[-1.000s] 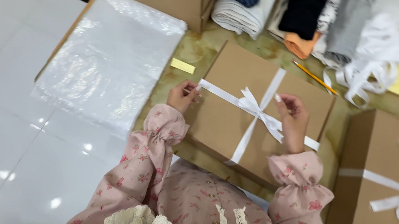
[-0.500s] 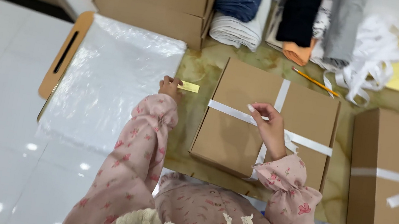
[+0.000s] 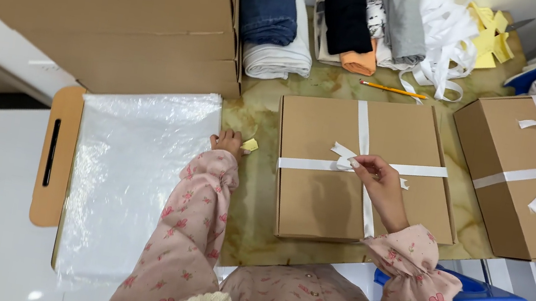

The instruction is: The person ties a white ribbon around a cardboard box, forming a bow. They then place a small yellow tag on the bow and move the box aside. Finally, they pick up a clear plastic bag and begin to open it.

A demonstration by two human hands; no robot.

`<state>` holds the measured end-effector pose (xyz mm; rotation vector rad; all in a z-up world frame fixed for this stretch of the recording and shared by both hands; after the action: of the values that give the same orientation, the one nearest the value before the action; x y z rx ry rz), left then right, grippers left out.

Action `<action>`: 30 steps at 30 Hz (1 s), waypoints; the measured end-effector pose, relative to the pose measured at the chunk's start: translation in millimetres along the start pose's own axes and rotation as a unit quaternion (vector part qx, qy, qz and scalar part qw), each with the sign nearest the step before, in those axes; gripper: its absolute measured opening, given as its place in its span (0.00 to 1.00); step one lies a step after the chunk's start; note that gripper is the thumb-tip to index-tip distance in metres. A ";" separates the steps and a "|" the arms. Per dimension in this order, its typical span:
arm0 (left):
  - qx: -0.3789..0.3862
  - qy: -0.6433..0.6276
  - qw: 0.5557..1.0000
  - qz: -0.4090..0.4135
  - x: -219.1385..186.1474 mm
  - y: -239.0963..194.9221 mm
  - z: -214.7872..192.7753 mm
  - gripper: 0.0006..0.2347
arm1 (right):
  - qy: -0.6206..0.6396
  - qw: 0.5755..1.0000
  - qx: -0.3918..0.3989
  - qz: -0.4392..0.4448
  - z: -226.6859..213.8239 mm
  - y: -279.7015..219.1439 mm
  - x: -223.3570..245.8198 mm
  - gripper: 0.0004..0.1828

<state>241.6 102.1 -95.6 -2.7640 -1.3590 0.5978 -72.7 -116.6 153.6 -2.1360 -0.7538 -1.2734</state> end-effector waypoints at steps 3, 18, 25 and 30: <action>0.025 -0.085 0.994 -0.057 10.1 17.4 8.0 0.12 | -0.003 1.000 -0.009 -0.009 -10.6 5.4 -3.5 0.11; -0.093 -0.448 0.850 0.262 -296.3 -60.7 -105.7 0.04 | 0.027 0.993 0.062 -0.099 -77.5 57.6 -14.6 0.13; -0.107 -0.482 0.830 0.260 -367.0 -45.1 -55.2 0.04 | 0.020 0.993 0.047 -0.110 -137.4 75.6 -61.8 0.17; -0.115 -0.523 0.814 0.227 -386.4 -50.8 -38.1 0.04 | -0.010 0.993 0.072 -0.091 -146.8 84.6 -76.8 0.15</action>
<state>2.4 -155.3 77.3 -3.0023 -0.7348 2.3752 -132.1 -291.5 131.3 -2.0032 -1.0373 -1.2500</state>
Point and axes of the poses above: each hand's wrist, its own y-axis towards the middle knuckle, its own z-axis out of the palm, x = y × z, the point moved 4 cm from there along y, towards the middle knuckle, and after that the axes turned 7 degrees about -y, right-handed, at the moved point
